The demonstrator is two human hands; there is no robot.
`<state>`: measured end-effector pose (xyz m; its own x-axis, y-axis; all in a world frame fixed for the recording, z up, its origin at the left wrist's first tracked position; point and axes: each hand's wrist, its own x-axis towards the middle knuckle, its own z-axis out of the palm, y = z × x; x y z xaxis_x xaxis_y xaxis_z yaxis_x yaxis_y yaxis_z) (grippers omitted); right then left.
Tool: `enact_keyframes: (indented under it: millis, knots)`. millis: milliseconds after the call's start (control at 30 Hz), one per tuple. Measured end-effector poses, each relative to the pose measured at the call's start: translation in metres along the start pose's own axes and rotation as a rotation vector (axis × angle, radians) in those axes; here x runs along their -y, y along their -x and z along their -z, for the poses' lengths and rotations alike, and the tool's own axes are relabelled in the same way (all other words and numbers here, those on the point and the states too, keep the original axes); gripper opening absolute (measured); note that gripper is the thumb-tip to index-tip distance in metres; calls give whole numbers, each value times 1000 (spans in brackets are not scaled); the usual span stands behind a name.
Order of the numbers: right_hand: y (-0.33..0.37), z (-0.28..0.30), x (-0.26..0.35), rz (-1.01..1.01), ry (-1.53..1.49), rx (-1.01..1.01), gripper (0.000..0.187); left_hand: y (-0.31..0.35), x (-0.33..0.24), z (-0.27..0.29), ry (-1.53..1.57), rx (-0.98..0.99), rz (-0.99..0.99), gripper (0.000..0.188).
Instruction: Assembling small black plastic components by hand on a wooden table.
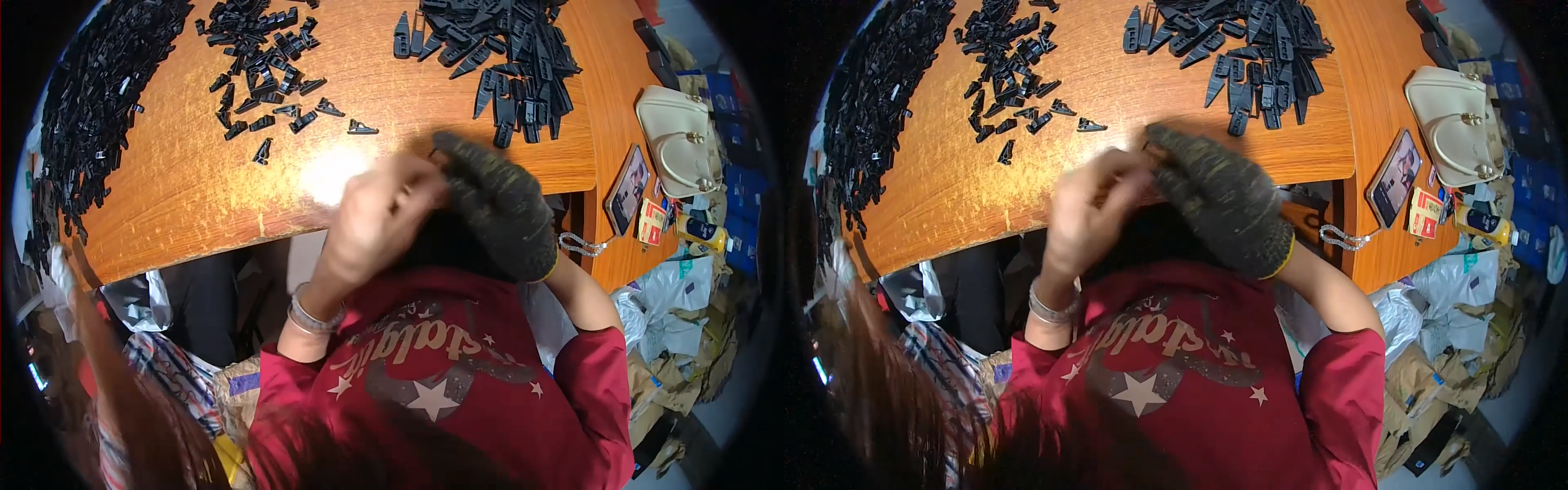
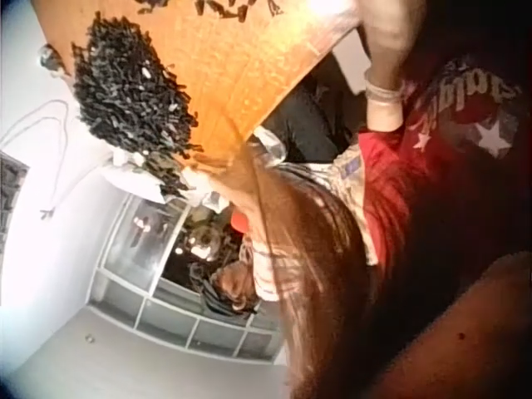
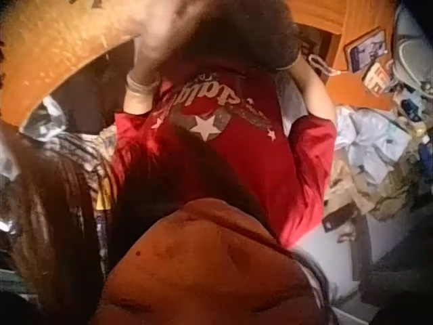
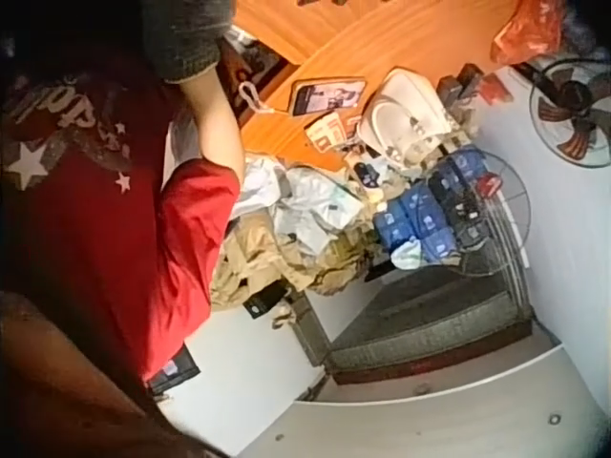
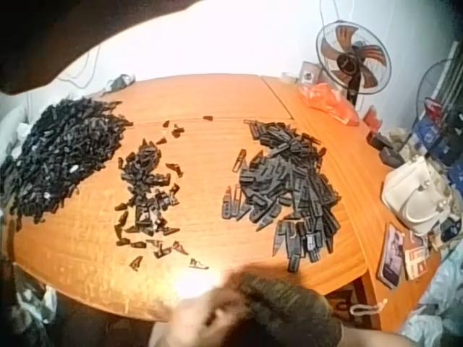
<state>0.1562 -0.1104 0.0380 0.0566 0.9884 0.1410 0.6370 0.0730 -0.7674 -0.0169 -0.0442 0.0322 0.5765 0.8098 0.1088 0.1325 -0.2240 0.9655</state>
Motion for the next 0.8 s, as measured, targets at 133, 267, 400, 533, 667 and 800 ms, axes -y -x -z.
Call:
enact_keyframes:
  millis: [133,267,400,533,667,800]
  knots:
    - [-2,13,-1,-355,-199,6,37,-27,32,27,-627,-306,-124,8]
    - [-7,20,-5,-406,-37,102,34,-22,33,28,-528,-218,-46,9]
    - [-20,12,-9,-227,-66,110,31,-16,39,22,-335,-160,-91,10]
    - [-31,-2,-12,197,180,148,31,-13,41,23,-355,-130,-170,13]
    - [-39,-6,-16,187,321,228,33,-13,41,22,-402,-100,-162,13]
    - [-48,-5,-14,252,466,311,32,-11,40,22,-423,-80,-133,15]
